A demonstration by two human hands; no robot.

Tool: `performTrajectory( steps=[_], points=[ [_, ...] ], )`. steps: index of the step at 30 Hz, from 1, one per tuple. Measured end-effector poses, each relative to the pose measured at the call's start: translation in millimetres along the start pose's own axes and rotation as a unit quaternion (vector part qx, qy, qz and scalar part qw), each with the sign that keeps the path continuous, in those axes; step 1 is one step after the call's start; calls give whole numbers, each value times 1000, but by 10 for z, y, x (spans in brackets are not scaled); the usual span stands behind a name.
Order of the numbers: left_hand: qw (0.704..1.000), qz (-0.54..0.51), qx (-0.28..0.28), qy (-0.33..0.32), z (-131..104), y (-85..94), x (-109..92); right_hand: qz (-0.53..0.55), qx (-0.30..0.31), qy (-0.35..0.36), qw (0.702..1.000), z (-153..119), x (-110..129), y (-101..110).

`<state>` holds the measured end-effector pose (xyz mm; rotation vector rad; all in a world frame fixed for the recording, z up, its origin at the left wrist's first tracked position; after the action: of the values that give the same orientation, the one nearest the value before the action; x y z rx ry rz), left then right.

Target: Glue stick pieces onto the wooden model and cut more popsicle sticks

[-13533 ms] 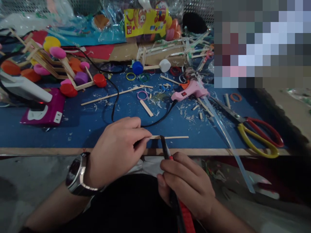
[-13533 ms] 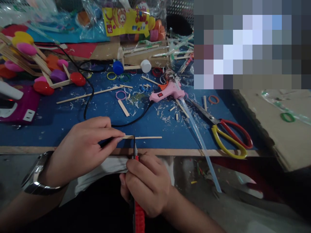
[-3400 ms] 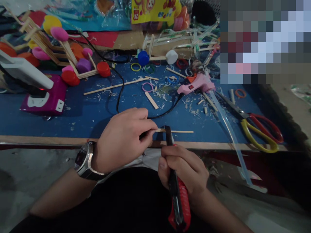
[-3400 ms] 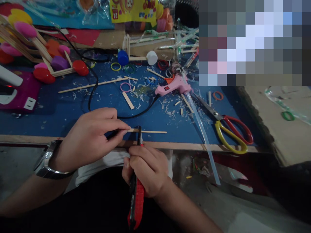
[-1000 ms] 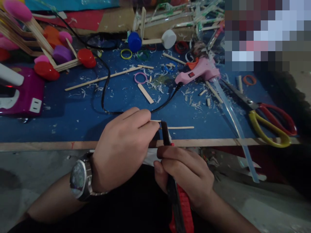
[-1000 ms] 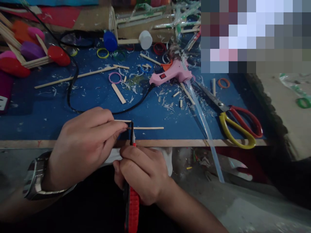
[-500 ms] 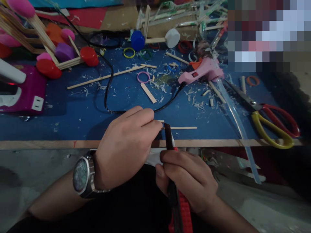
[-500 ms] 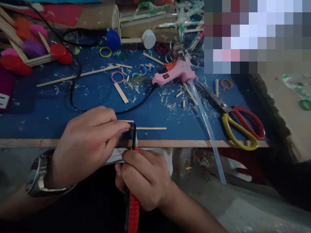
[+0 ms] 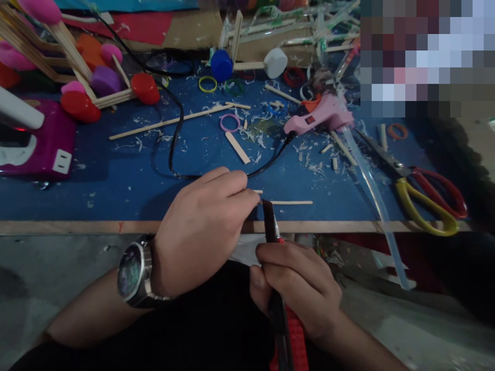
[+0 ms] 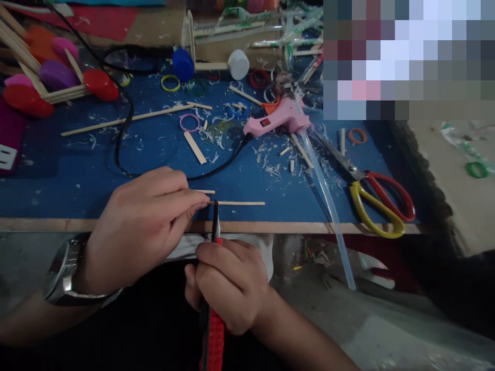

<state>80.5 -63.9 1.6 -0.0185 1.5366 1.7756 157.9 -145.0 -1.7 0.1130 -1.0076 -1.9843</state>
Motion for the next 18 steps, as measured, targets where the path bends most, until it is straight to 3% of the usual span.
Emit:
performTrajectory(
  steps=[6,11,18],
  points=[
    [1000,2,27,3,33,-14,2,1,-15,-39,999,13,-164,-13],
    [1000,-5,19,4,19,-5,11,4,-47,-4,999,58,-170,-17],
    [1000,13,-3,5,-3,-14,9,-21,15,-9,1000,11,-50,-53]
  ],
)
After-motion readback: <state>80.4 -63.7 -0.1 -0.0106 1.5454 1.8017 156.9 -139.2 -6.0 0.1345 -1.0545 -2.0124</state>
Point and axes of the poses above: each hand's wrist, its own z-axis towards the middle knuckle, its own y-axis out of the back of the hand, x = y × z, the point moved 10 cm from there along z, towards the middle knuckle, and after that the axes turned 11 degrees about y, right-handed, at the moved point
